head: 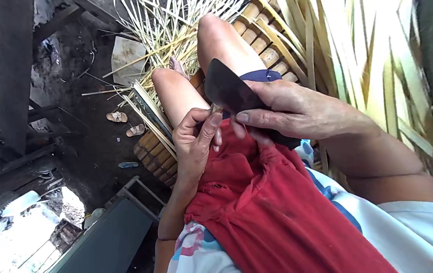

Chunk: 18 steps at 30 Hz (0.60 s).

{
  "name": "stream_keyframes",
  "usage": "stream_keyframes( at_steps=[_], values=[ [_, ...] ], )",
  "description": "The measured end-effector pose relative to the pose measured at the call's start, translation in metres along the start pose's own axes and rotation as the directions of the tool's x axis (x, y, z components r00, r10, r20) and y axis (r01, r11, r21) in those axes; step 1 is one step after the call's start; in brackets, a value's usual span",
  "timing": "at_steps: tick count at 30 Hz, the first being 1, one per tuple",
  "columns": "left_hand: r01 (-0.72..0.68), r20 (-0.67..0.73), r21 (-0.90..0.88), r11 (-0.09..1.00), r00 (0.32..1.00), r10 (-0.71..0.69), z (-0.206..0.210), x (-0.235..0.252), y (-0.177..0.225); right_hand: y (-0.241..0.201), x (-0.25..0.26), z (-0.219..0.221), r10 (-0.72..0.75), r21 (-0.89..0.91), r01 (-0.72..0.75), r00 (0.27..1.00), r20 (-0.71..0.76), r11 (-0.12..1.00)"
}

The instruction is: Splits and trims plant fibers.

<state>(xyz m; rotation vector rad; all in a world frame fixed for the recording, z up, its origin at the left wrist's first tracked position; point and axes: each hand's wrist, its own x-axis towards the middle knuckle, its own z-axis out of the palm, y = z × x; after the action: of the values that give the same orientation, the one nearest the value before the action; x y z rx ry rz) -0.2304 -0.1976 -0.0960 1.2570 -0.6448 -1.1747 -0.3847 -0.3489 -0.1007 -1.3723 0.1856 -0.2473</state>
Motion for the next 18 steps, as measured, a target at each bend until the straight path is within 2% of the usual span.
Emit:
stream_keyframes(
  at_steps=[11,14,18],
  values=[
    [-0.066,0.057,-0.015,0.998,0.996,0.067,-0.004,-0.003,-0.001,-0.011,-0.001,0.003,0.001,-0.091,0.003,0.999,0.044,0.996],
    [-0.055,0.078,-0.02,0.998,0.995,0.056,-0.003,-0.004,0.0,-0.02,0.001,0.0,0.056,-0.115,-0.049,0.997,0.061,0.992],
    [-0.04,0.083,-0.032,0.999,0.996,0.043,0.002,-0.008,-0.001,-0.03,0.004,-0.003,0.16,-0.054,-0.154,0.979,0.123,0.987]
  ],
)
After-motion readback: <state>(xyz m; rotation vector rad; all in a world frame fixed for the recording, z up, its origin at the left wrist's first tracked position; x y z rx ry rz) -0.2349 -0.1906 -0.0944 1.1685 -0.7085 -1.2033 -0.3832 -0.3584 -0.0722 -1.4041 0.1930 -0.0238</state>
